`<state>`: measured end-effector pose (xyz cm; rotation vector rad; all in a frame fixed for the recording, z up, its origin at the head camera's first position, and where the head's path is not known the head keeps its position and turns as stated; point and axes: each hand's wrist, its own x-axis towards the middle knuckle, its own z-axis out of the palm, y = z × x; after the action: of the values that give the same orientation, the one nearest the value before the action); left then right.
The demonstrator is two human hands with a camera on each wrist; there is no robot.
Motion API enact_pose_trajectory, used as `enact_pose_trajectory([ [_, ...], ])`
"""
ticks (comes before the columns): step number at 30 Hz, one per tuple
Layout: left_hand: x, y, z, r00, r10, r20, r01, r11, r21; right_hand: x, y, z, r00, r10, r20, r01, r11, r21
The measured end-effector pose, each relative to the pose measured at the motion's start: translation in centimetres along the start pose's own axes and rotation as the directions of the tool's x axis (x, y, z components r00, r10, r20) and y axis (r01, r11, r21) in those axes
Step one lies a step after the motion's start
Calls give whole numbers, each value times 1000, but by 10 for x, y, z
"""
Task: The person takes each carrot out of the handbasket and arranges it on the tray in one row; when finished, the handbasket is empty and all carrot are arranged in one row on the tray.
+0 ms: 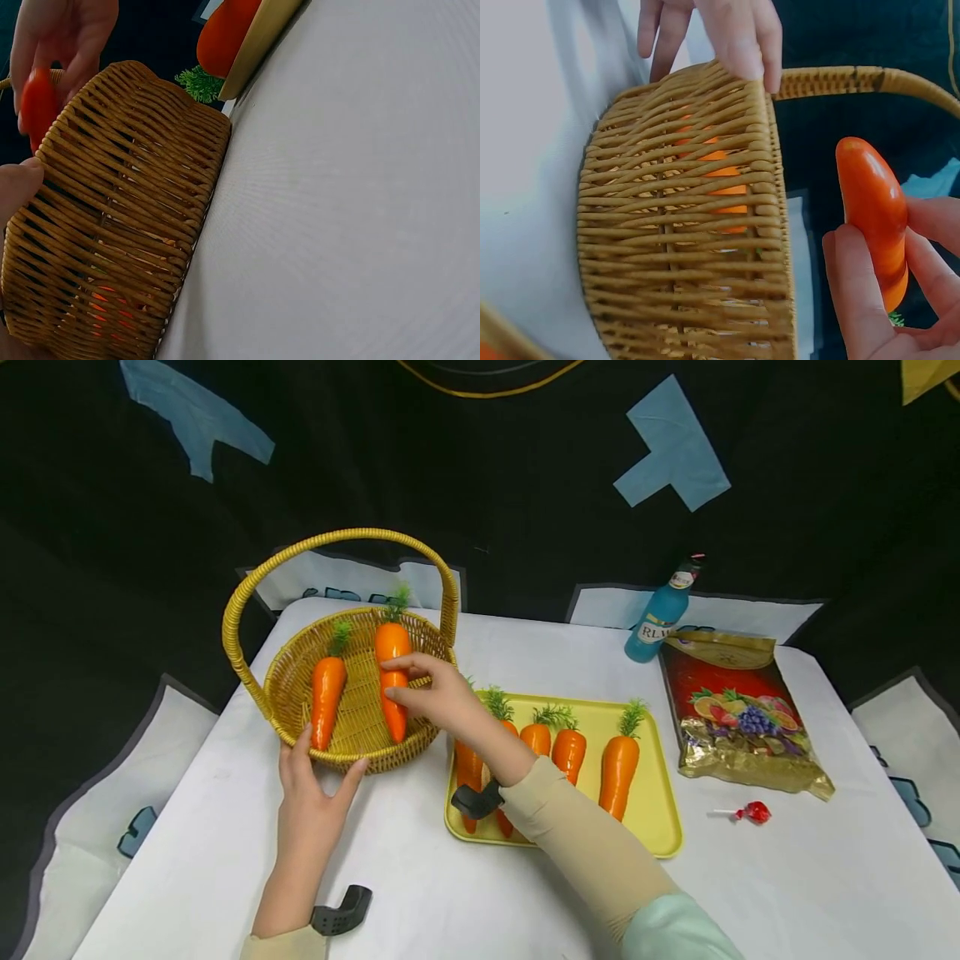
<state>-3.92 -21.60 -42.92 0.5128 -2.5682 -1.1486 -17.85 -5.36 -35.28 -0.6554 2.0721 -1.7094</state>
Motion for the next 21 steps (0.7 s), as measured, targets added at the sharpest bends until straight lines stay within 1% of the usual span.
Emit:
enact_pose_trajectory([
  [3,0,0,0,1000,-1,-1,1,1000,2,-13,2,-9,1000,-10,10,10,1000,11],
  [8,-1,-1,0,1000,-1,-9,1,1000,-2,-34,8,-24,1000,-8,-3,8,1000,8],
  [15,0,-3,2,1000,2,-8,-2,1000,-7,-63,14,-44,999,14,-53,-15,1000,-22],
  [21,0,-2,2,1000,3,-8,-4,1000,-14,-85,22,-61,997,17,-82,-19,1000,-22],
])
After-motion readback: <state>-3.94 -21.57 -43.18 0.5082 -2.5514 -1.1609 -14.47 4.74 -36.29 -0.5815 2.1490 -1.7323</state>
